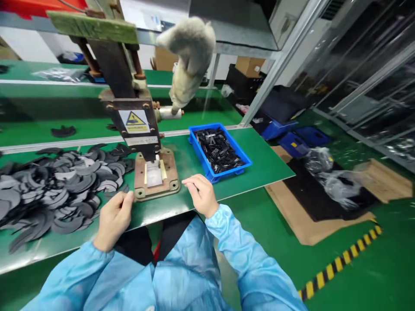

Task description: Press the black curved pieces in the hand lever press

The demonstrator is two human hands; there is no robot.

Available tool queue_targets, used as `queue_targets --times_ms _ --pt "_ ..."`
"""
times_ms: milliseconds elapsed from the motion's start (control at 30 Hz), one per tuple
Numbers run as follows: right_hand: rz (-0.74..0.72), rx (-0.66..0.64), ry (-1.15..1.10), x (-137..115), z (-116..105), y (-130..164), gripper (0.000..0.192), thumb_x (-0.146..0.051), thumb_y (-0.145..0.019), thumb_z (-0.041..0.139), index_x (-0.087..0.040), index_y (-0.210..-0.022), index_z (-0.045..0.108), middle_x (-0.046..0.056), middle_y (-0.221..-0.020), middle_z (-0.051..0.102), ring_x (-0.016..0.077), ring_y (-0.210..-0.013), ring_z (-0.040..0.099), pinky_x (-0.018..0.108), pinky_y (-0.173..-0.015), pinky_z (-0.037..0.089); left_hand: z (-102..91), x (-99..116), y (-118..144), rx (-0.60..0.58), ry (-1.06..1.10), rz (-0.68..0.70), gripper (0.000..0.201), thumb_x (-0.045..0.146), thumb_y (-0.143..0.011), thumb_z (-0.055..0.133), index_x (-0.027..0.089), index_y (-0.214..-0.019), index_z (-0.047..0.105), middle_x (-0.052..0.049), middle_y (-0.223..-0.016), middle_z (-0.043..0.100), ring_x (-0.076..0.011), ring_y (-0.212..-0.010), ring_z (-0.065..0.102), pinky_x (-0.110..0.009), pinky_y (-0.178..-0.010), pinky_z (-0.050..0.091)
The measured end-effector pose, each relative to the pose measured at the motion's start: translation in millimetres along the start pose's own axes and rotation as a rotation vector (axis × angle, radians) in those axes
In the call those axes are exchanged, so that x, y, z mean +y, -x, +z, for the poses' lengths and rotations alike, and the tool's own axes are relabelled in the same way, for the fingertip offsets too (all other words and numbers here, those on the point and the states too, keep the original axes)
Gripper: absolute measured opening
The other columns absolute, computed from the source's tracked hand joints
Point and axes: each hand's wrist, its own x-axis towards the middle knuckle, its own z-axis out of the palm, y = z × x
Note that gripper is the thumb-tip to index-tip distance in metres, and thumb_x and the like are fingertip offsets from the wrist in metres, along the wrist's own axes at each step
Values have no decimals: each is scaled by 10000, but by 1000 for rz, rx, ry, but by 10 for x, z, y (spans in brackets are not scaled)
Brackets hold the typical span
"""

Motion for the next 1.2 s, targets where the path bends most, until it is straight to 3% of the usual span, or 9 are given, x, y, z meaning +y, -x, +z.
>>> queue_targets --times_ms 133,267,400,500,633,833,967,1100,1200 --pt "65 -24 193 159 -526 -336 287 -359 -1073 514 -233 -1081 771 62 -1043 787 185 -1014 717 385 -964 600 18 -119 94 2 34 -53 428 485 -1091 518 233 -775 657 -13 -704 615 -191 -709 571 -315 -698 425" --pt "232 -95 465 638 -1013 -880 241 -332 -1015 592 -209 -1138 758 108 -1150 735 229 -1114 662 435 -1085 546 14 -126 32 -75 51 -28 423 506 -1070 543 233 -777 679 -13 -728 656 -193 -718 592 -313 -706 440" --pt "374 -293 677 1030 -1183 -1186 264 -353 -959 717 -191 -1164 749 115 -1257 702 215 -1162 663 426 -1111 553 35 -148 20 -132 34 21 435 544 -1059 545 237 -775 666 -5 -705 623 -193 -706 577 -310 -686 427" --pt "405 -393 771 1145 -1132 -1233 414 -464 -1000 689 -189 -1308 676 103 -1379 683 220 -1246 674 476 -1106 600 41 -144 33 -118 29 36 422 536 -1049 555 240 -766 658 -2 -703 611 -189 -694 561 -307 -682 418" --pt "414 -413 825 1160 -1060 -1237 455 -482 -1010 676 -192 -1360 650 106 -1409 676 225 -1259 683 479 -1085 625 34 -116 38 -130 36 50 420 520 -1058 550 236 -764 645 6 -692 579 -178 -680 538 -306 -679 399" --pt "432 -228 761 1039 -1180 -1233 339 -412 -1007 639 -164 -1231 695 154 -1276 727 251 -1187 678 461 -1094 563 27 -90 35 -129 51 75 425 503 -1064 549 235 -740 612 11 -680 543 -171 -663 521 -307 -675 390" --pt "374 -73 575 773 -1172 -1128 361 -377 -1026 530 -143 -1218 725 195 -1260 754 288 -1175 679 481 -1111 534 31 -82 38 -132 65 90 421 475 -1071 553 228 -733 591 7 -682 547 -164 -667 526 -305 -677 396" --pt "280 -54 258 291 -738 -749 457 -482 -1060 489 -183 -1297 741 139 -1274 779 236 -1120 722 429 -1047 592 58 -117 58 -103 118 126 339 422 -1052 628 215 -784 622 20 -689 530 -137 -635 485 -289 -643 392" --pt "258 -193 -19 -117 -199 -331 437 -534 -1057 537 -261 -1319 755 61 -1078 827 161 -871 742 339 -847 631 78 -158 73 -105 206 227 200 379 -1014 718 209 -1117 733 0 -840 651 -123 -664 519 -273 -648 438"
